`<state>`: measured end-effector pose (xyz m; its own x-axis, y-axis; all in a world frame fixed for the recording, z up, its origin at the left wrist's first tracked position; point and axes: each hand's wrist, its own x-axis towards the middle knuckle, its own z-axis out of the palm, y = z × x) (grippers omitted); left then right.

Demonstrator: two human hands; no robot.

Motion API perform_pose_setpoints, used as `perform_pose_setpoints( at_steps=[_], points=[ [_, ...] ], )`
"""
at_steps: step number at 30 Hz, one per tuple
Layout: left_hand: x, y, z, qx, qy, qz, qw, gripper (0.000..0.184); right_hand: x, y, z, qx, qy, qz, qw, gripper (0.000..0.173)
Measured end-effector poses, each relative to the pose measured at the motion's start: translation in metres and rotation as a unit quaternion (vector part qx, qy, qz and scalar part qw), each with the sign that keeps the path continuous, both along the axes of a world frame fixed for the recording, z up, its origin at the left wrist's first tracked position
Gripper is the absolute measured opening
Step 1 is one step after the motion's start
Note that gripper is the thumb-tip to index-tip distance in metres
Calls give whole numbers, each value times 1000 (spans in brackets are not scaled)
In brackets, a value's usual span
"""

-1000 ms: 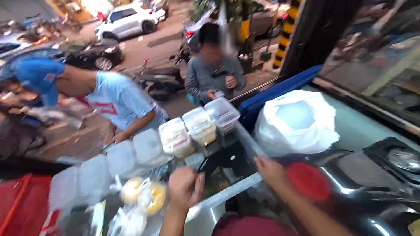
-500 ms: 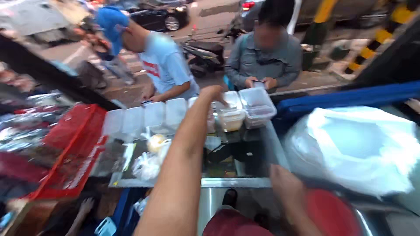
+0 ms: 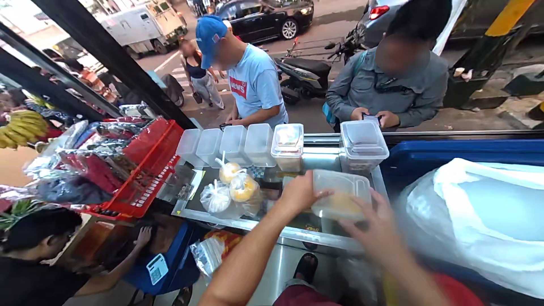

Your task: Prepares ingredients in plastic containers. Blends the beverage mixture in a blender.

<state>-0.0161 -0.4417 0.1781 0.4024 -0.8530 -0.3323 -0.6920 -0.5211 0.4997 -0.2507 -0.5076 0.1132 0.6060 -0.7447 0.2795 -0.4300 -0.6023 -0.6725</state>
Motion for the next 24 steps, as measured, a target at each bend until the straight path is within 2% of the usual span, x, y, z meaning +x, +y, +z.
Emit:
perform_pose_setpoints(
  at_steps=[2,3,5,7,9,13,16,21,24],
  points=[
    [9,40,-33,-121,189,40,974,80,3,-9,17,-72,24,33,997,79],
    [14,56,-57,-172,249,33,952,93,8,-13,27,-105,37,67,992,79],
    [13,72,-101,-228,233,-24,945,134,29,-18,42,-138,93,163,973,88],
    [5,64,-133,-272,200,-68,939,148,60,-24,43,-132,186,242,943,102],
    [3,43,-142,-304,233,-80,920,148,87,-31,40,-129,261,270,918,106],
    [8,16,-151,-344,296,-84,887,141,109,-36,40,-128,310,261,905,91],
    [18,12,-162,-362,259,-96,890,126,114,-40,40,-139,294,277,904,85],
    [20,11,-164,-375,248,-141,882,122,111,-39,67,-48,314,282,905,83],
    [27,24,-157,-378,234,-156,882,120,97,-41,91,43,213,273,937,77]
  ],
)
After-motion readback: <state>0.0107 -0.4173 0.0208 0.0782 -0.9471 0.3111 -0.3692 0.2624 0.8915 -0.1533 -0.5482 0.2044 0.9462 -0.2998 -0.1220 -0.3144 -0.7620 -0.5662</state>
